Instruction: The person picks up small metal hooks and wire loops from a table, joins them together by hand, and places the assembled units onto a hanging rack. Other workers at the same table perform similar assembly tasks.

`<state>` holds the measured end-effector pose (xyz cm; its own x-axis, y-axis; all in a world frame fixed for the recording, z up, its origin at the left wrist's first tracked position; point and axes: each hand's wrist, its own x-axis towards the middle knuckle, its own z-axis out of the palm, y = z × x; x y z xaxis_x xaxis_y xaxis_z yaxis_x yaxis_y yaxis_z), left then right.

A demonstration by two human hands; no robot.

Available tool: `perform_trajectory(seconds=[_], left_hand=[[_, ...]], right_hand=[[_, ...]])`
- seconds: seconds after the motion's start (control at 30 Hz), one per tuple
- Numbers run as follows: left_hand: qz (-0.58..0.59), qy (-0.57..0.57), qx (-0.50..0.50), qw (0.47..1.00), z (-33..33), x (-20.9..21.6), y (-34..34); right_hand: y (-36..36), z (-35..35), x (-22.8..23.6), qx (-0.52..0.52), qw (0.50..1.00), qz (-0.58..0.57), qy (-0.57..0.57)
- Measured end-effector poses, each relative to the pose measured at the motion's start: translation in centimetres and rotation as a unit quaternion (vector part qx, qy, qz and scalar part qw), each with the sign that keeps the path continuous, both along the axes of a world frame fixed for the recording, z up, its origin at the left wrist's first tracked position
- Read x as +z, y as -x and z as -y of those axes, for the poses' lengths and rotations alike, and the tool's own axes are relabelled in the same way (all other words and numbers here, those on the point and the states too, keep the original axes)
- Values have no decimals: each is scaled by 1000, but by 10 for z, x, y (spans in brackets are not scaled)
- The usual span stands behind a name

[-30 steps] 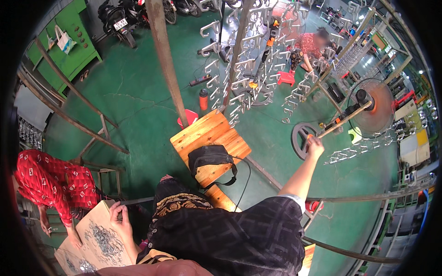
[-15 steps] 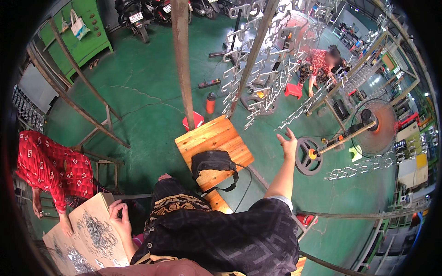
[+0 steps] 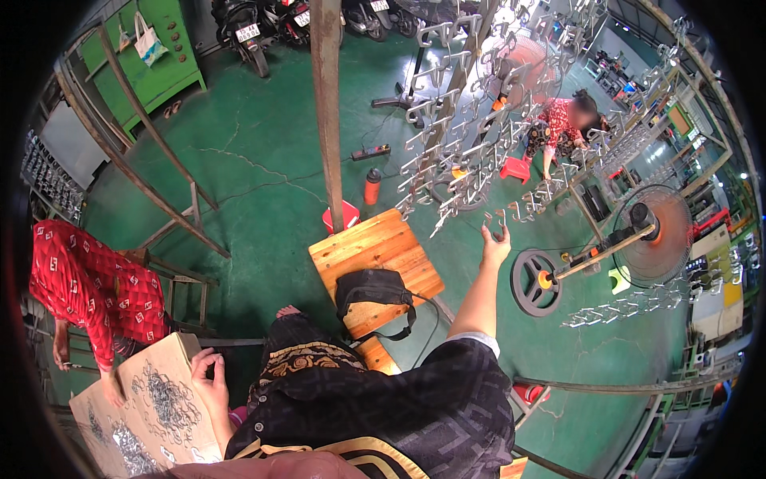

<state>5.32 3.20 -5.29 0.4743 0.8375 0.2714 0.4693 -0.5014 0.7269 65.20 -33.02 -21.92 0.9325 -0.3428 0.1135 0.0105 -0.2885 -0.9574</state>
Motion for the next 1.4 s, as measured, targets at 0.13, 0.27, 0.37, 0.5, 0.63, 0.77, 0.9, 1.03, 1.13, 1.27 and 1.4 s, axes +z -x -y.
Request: perform_trajectory(seconds=[0.13, 0.27, 0.37, 0.5, 0.63, 0.77, 0.9, 1.03, 1.13, 1.27, 1.4], left_hand=[[6, -1, 0, 1000, -4, -4, 0], [7, 1, 1, 1000, -3, 0, -3], [7, 3, -3, 1000, -5, 1, -6], [0, 3, -4, 1000, -4, -3, -5], [11, 7, -1, 1000, -4, -2, -7], [17, 2, 0, 1000, -2, -8, -2], [15, 3, 3, 1000, -1, -9, 0], [16, 1, 6, 1000, 0, -12, 3], [16, 3, 9, 1000, 2, -13, 4], [19, 14, 10, 1000, 4, -13, 2], [24, 24, 12, 999, 3, -16, -2]], right_hand=[[-3, -2, -9, -17, 999, 11, -31], [10, -4, -3, -44, 998, 53, -2], [7, 7, -10, -48, 997, 45, -38], [17, -1, 8, -30, 999, 11, -7], [20, -10, 10, -71, 997, 9, 14], [22, -23, 15, -60, 998, 19, -24], [31, -38, 32, -73, 997, 9, -32], [26, -42, 23, -79, 973, 55, -210], [35, -48, 48, -132, 944, -22, -301], [30, -42, 57, -196, 885, -65, -417], [37, -48, 57, -245, 851, -144, -441]])
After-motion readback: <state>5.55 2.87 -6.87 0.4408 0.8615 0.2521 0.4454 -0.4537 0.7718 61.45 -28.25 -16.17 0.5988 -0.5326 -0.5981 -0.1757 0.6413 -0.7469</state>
